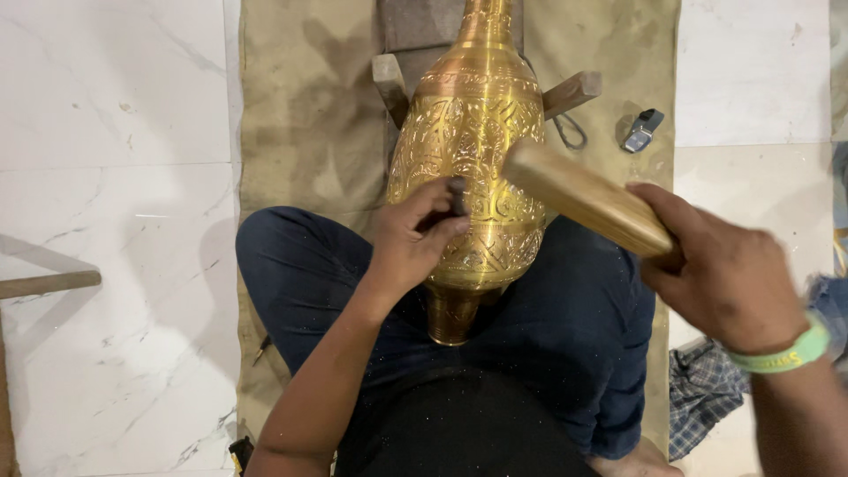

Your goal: The person sits cross-legged on the floor with a large engraved brass vase resting against their lap. They hold a small punch against the engraved pattern with one hand and strike it with a wooden mallet held in the other hand, repeatedly repositioning the punch along the decorative design to work the metal surface.

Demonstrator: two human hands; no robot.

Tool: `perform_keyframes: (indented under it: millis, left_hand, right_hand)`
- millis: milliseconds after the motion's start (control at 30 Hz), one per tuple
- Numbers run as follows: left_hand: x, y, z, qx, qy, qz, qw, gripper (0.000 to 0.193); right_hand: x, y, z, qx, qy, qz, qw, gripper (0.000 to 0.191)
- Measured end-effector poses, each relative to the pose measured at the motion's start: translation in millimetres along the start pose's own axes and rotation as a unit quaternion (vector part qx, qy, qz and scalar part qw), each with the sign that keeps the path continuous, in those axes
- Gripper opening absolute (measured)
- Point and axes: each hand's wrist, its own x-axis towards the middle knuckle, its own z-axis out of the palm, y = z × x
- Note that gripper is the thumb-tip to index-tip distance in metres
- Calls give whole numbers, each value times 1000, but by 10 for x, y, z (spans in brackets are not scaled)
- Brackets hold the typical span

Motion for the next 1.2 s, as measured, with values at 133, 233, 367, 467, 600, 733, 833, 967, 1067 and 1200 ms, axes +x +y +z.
perform_keyframes:
  millis: [133,233,367,467,600,733,833,967,1067,1200]
  left_hand:
    - [-106,-75,-57,-35,28,-20,999,47]
    - [-174,-119,-46,-41,26,6,999,43]
    - [-208,-135,-58,-16,28,42,999,40]
    - [-182,-127,-64,-42,16,61,997,37]
    - [-181,-73,-78,-31,11,34,999,37]
    - [-190,-29,-86,29,39,56,997,33]
    - [-265,-14,-27,29,76,47,996,36]
    - [-379,-42,102,-30,138,10,990,31]
    - [-479,-54,193,-79,182,6,980,26]
    - [-516,-64,260,-108,218,0,970,39]
  right_hand:
    - [-152,-215,729,577,155,-12,802,57]
    - [-94,-338,1109,594,157,-45,788,60]
    - [35,-240,954,406,203,-82,888,64]
    - [165,-184,420,285,231,-135,921,64]
    - [309,-334,-276,432,143,-232,860,55]
    - [350,-467,-698,-86,3,-160,983,71]
    - [353,-611,-810,-77,-47,-146,985,72]
    - [293,-735,-967,-78,5,-190,979,69]
    - [249,-848,-1050,-200,-37,-171,964,57]
    - [221,-995,-1141,-204,-34,-181,961,69]
